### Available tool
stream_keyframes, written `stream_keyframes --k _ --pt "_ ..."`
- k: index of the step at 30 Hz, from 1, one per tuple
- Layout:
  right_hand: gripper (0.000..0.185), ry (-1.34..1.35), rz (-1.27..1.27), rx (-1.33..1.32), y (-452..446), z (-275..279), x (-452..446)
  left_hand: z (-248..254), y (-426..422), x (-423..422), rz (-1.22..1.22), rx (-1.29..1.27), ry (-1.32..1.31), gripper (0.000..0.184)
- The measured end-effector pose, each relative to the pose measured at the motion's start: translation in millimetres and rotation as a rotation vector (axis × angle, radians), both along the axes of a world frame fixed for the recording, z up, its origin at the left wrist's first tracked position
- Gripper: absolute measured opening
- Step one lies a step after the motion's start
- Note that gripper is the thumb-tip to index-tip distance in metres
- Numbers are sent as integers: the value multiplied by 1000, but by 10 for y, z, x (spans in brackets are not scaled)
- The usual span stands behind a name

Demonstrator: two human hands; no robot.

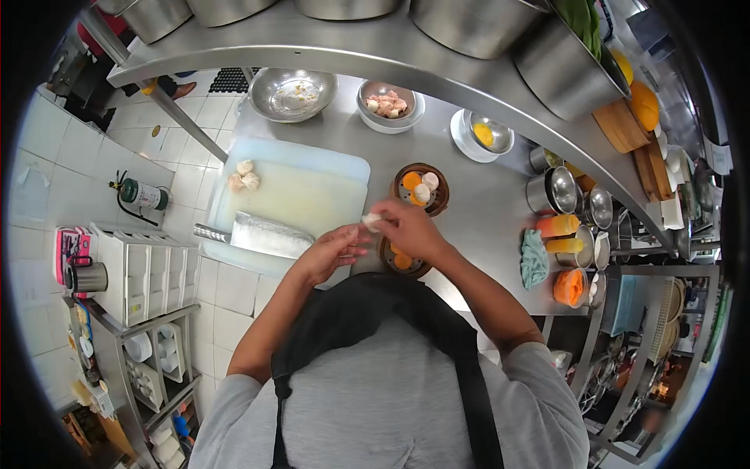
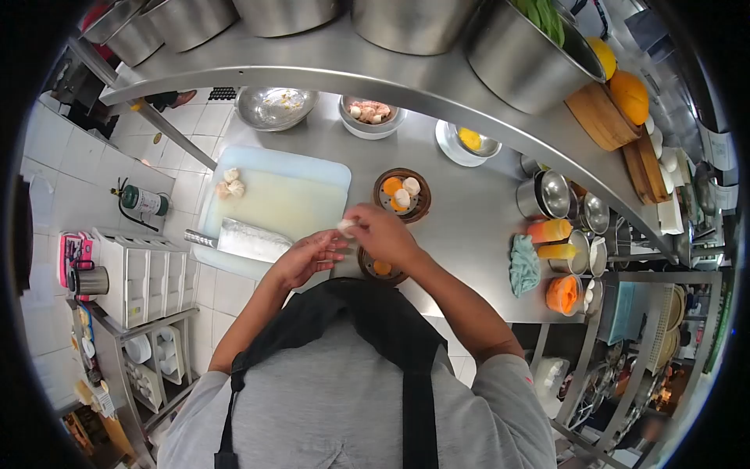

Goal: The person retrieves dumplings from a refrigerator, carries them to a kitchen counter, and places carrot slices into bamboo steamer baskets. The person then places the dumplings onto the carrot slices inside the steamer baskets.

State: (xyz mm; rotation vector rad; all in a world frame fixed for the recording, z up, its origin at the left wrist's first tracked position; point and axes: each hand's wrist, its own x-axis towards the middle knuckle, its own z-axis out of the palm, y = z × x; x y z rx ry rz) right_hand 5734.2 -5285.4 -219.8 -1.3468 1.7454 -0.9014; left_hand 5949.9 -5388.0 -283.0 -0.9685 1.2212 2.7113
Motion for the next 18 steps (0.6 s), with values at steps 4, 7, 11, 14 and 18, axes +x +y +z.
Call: stream_keyframes --k 4,7,11,14,18 --pt "25 335 -109 -32 -13 -17 -386 -28 -28 73 -23 -4 85 58" --pt "28 669 -31 -116 -165 -143 -717 34 -19 122 -10 -15 103 58" --pt "37 841 71 14 -259 -377 -914 56 -27 222 31 -18 103 57" --pt "42 757 -1 -44 -198 -297 -989 78 -76 415 118 -20 111 56" --pt "49 704 -127 -32 11 -196 -1083 129 -241 817 306 -9 133 56"
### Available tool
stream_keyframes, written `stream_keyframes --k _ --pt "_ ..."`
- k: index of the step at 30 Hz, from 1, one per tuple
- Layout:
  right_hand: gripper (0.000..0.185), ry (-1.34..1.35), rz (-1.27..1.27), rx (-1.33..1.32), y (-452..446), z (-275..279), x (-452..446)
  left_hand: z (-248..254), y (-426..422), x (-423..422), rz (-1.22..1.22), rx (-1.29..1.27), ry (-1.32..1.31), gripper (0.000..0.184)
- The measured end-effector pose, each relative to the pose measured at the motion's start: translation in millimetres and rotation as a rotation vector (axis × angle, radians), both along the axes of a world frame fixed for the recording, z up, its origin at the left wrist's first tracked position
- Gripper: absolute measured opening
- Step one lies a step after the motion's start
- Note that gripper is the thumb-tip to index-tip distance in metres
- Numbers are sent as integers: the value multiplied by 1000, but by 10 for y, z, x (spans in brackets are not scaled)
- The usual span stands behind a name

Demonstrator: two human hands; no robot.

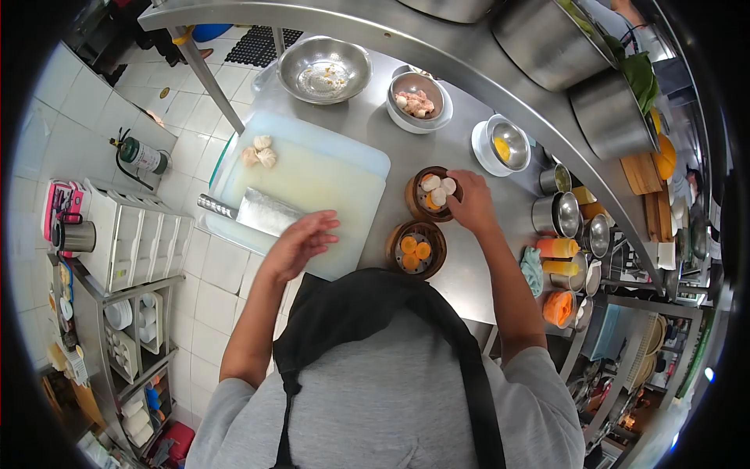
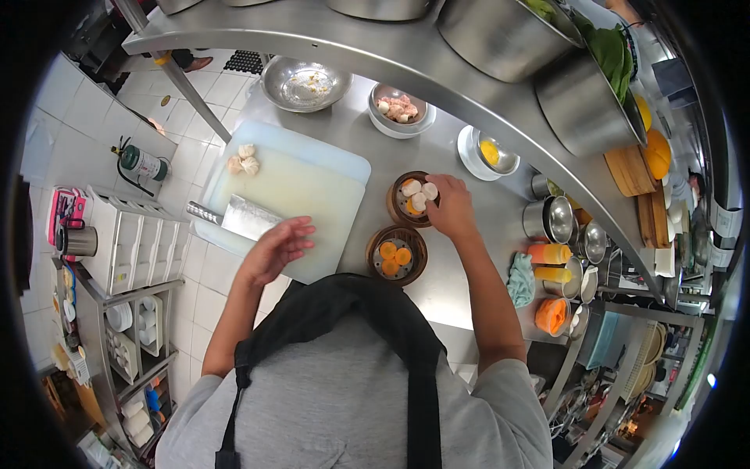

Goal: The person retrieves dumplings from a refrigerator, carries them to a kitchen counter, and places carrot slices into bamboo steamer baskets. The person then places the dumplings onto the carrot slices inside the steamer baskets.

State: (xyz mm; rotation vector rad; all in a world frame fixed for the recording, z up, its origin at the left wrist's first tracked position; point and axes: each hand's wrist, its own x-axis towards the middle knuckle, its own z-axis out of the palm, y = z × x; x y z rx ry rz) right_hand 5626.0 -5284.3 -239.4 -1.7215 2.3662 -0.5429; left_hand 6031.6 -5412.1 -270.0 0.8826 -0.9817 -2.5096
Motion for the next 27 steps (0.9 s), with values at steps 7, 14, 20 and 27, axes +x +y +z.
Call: stream_keyframes --k 7,14,20,27 --pt "54 0 -8 -87 -27 2 125 44 -815 640 444 -188 -193 48" --pt "47 -116 126 -51 -442 345 782 25 -1567 575 357 -802 -782 57" --pt "50 -227 333 171 -1037 423 1437 -68 -1874 428 97 -1270 -990 64" --pt "52 -233 526 221 -1974 178 2258 -241 -2022 392 90 -1276 -947 64"
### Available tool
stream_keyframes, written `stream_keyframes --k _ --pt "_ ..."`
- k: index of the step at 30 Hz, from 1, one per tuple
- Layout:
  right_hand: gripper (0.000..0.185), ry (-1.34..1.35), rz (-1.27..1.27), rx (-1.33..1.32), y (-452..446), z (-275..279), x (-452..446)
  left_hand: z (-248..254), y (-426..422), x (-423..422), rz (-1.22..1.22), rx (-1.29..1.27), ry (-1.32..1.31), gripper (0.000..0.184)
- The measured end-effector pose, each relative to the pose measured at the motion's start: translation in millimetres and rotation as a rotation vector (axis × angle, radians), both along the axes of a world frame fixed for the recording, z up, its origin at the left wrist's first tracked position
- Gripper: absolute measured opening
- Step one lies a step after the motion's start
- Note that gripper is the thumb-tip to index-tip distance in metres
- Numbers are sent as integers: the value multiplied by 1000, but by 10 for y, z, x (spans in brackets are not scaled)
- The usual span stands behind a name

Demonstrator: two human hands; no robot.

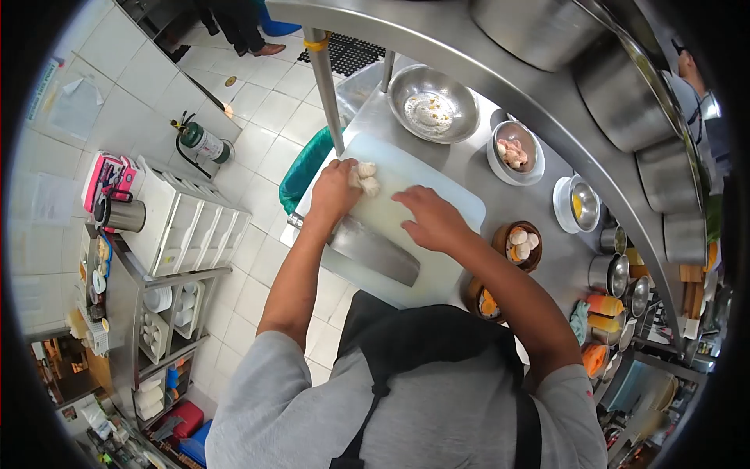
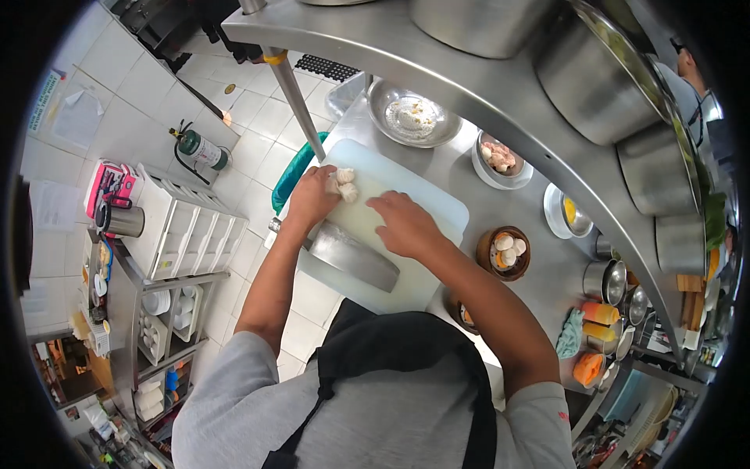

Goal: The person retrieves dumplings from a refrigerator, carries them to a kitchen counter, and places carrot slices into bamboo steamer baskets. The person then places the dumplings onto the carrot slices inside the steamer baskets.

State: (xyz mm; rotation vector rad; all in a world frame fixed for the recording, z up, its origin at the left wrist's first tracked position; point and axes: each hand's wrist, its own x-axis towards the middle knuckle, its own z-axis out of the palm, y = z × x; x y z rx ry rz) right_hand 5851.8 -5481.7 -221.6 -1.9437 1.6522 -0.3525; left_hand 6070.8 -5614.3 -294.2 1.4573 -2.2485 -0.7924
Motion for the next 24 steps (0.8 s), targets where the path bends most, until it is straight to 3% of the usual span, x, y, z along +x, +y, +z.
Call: stream_keyframes --k 4,7,10,11,14,17,20,23,24 --pt "55 21 -84 -27 -405 -260 339 47 29 177 69 59 151 55" --pt "52 57 -145 37 -587 -326 515 -9 75 331 246 505 700 43" --pt "47 139 -165 21 -705 -454 644 -19 76 517 286 1000 1426 36" --pt "46 172 -172 -5 -730 -535 662 22 89 540 274 1065 1538 37" --pt "41 123 -195 -111 -762 -718 638 4 60 553 340 1004 1445 36" --pt "34 -203 -360 69 -722 -746 523 92 55 388 345 731 921 34" --pt "29 -980 -718 594 -621 -607 344 -13 7 201 226 351 526 39" --pt "36 -1666 -662 982 -262 -333 -28 -91 -91 10 161 86 185 47" --pt "38 -1685 -673 961 -86 -227 -121 -97 -95 -77 138 29 83 50"
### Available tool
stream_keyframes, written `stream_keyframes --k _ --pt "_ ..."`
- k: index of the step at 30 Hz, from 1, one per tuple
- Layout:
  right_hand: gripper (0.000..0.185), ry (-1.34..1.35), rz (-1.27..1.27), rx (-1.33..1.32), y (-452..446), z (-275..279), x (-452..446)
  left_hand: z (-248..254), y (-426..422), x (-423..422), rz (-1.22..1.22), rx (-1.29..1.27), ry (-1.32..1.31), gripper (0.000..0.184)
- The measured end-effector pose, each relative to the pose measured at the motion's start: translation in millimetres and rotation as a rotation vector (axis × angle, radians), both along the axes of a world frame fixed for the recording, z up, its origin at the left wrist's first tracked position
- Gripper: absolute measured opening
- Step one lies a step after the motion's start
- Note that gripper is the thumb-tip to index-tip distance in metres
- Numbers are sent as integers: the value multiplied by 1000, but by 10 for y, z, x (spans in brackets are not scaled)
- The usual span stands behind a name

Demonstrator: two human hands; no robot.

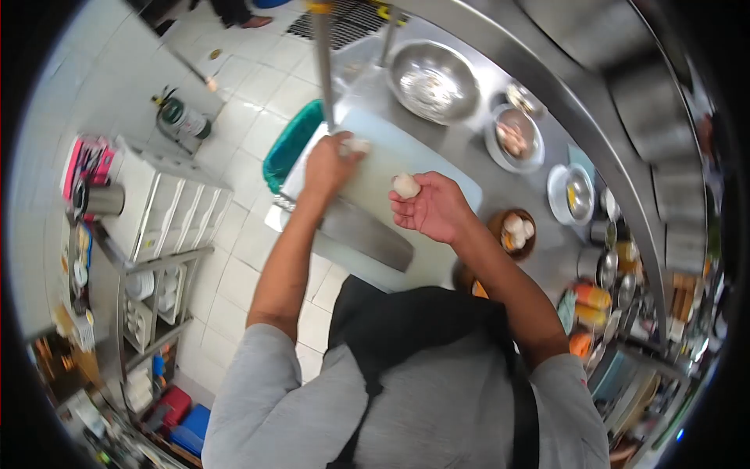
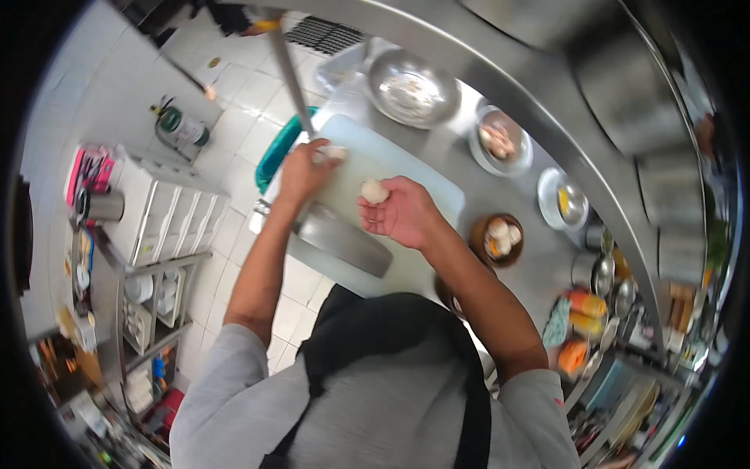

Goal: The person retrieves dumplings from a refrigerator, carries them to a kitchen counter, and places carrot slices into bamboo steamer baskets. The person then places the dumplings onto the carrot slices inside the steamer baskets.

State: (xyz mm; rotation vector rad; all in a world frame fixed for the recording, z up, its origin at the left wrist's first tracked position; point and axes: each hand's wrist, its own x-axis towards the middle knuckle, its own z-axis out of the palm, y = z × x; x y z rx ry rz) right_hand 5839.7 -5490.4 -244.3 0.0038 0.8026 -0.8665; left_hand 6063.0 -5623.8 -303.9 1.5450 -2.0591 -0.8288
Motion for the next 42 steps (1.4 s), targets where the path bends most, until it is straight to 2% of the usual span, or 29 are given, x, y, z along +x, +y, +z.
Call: stream_keyframes --k 5,8,10,12,13,16,17,20,21,25,26,28,32,34,37,40,42 --pt "39 77 -175 -38 854 535 -295 -176 -97 -101 -129 -71 -55 48" --pt "37 427 -259 -177 1480 607 -477 -239 -72 -102 -140 -105 -58 42" --pt "38 603 -298 -176 1896 518 -713 -121 13 -165 -133 -80 -51 40" --pt "38 816 -317 -165 2270 430 -949 -263 -22 -143 -159 -77 20 39" --pt "44 940 -335 -140 2447 407 -1059 -298 -13 -150 -165 -77 53 38" --pt "53 1536 -79 -148 2843 204 -1306 -184 147 -271 -102 305 222 33" --pt "51 1703 -45 -145 2907 200 -1243 -106 271 -349 -97 395 316 30" --pt "40 1988 162 -205 2957 135 -1087 144 673 -608 -89 602 415 29" --pt "33 2002 236 -196 2953 71 -1047 166 803 -690 -119 649 436 29" --pt "39 2057 430 -214 2926 -226 -962 293 1359 -987 -275 851 511 28" --pt "41 2064 408 -213 2925 -182 -947 239 1465 -1039 -316 960 572 28" --pt "46 2075 371 -232 2897 41 -910 461 1785 -1154 -323 1116 622 26" --pt "56 1829 150 -353 2804 654 -845 455 2167 -1336 -392 1471 736 23" --pt "59 1609 19 -483 2714 870 -790 450 2272 -1418 -433 1533 766 23" --pt "55 1630 92 -574 2681 878 -783 511 2365 -1496 -490 1582 757 27" --pt "51 1606 15 -464 2703 820 -757 567 2412 -1530 -523 1605 729 33" --pt "49 1724 -88 -550 2754 798 -694 576 2434 -1542 -521 1628 710 36"
